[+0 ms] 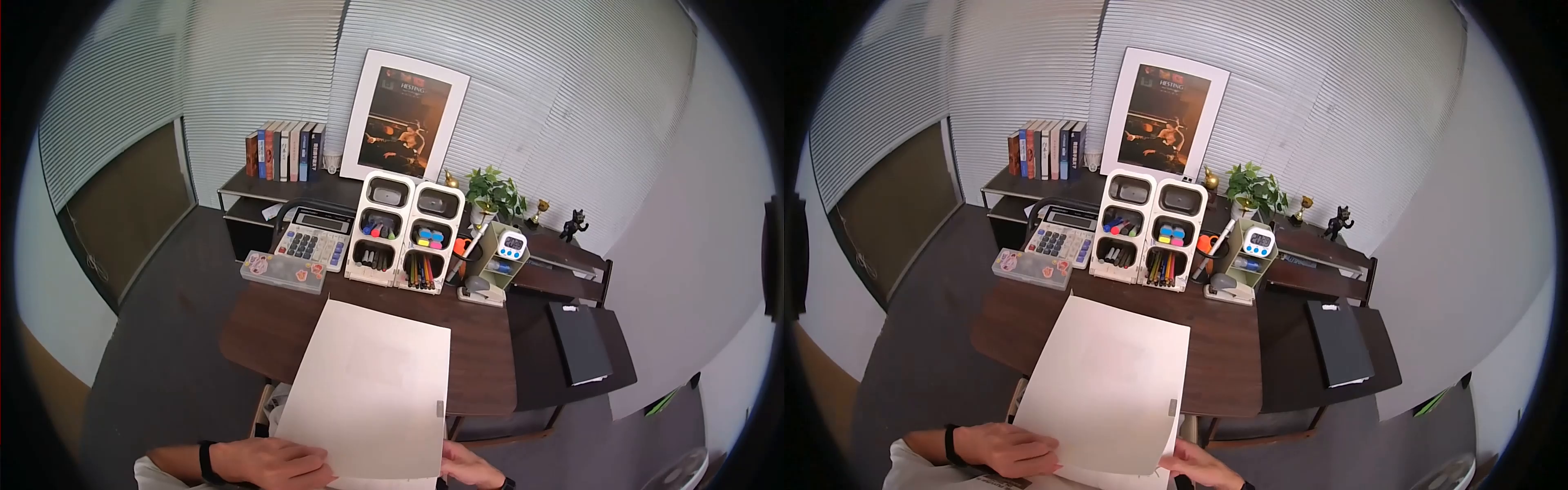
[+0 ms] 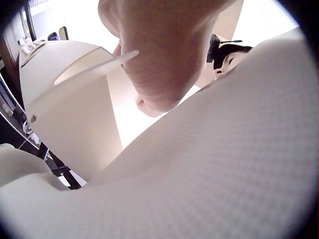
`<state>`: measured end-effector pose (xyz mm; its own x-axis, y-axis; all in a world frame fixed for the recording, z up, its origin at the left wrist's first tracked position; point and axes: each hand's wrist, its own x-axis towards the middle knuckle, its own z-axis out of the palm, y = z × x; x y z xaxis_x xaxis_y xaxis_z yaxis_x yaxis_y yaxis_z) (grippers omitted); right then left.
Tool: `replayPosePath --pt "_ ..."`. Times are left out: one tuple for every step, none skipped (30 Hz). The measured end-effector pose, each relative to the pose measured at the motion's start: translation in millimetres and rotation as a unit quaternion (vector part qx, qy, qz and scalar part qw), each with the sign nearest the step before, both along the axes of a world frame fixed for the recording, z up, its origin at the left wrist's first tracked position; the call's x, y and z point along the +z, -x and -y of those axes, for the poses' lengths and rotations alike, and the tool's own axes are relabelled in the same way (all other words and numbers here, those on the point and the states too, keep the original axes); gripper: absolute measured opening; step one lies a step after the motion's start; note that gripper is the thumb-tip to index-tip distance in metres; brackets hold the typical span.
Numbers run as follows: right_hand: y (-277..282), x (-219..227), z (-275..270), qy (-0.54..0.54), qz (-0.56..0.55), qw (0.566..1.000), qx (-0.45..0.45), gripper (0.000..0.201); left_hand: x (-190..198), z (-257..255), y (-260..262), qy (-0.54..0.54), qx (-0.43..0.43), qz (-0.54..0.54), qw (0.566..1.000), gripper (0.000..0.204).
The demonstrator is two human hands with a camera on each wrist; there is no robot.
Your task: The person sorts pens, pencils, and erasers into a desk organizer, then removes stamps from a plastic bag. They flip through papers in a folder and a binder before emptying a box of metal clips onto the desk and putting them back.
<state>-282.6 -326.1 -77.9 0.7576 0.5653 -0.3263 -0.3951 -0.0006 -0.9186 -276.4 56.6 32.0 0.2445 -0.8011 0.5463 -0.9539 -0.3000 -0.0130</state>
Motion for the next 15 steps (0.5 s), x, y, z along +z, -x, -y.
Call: replayPosePath --pt "1 -4 0 0.007 0.007 1.0 0.003 0.061 -3 -1 1 0.02 0.002 0.001 1.0 0.014" --pt "0 -8 1 0.014 0.014 1.0 0.006 0.062 -6 -3 1 0.041 0.004 0.002 0.999 0.013" --pt "-4 -14 8 0.008 0.016 1.0 0.001 0.062 -6 -13 3 0.035 -0.001 0.004 0.999 0.013" --pt "-9 -19 20 0.054 -0.017 0.998 0.019 0.057 -7 -30 5 0.069 0.005 0.013 0.997 0.012" --pt "-10 -25 27 0.099 -0.051 0.993 0.038 0.052 -9 -44 7 0.104 0.012 0.022 0.994 0.012" --pt "-7 -10 23 0.021 -0.104 0.994 -0.02 0.052 -27 -51 25 0.215 0.197 -0.129 0.948 0.014" --pt "-6 -9 24 0.015 -0.102 0.994 -0.023 0.052 -35 -52 27 0.295 0.255 -0.001 0.921 0.017" --pt "-7 -9 24 0.005 -0.12 0.992 -0.031 0.053 -41 -76 32 0.254 0.226 -0.017 0.94 0.025" --pt "-8 -9 26 -0.004 -0.138 0.99 -0.039 0.054 -30 -89 31 0.212 0.199 -0.032 0.956 0.035" --pt "-12 -10 28 0.04 -0.139 0.99 -0.002 0.057 -27 -84 26 0.208 0.198 -0.029 0.957 0.035" --pt "-14 -10 28 0.037 -0.138 0.99 0.0 0.057 -27 -78 20 0.294 0.19 0.044 0.936 0.049" --pt "-17 -11 28 0.092 -0.127 0.987 0.045 0.061 -26 -77 16 0.376 0.183 0.116 0.901 0.066" --pt "-21 -10 27 0.148 -0.114 0.978 0.093 0.065 -17 -85 18 0.357 0.245 0.175 0.884 0.077" --pt "-19 -1 21 0.148 -0.115 0.977 0.1 0.065 -7 -97 21 0.335 0.306 0.233 0.86 0.09" --pt "-11 17 12 0.11 -0.057 0.991 0.058 0.063 -5 -110 20 0.351 0.296 0.238 0.856 0.084"
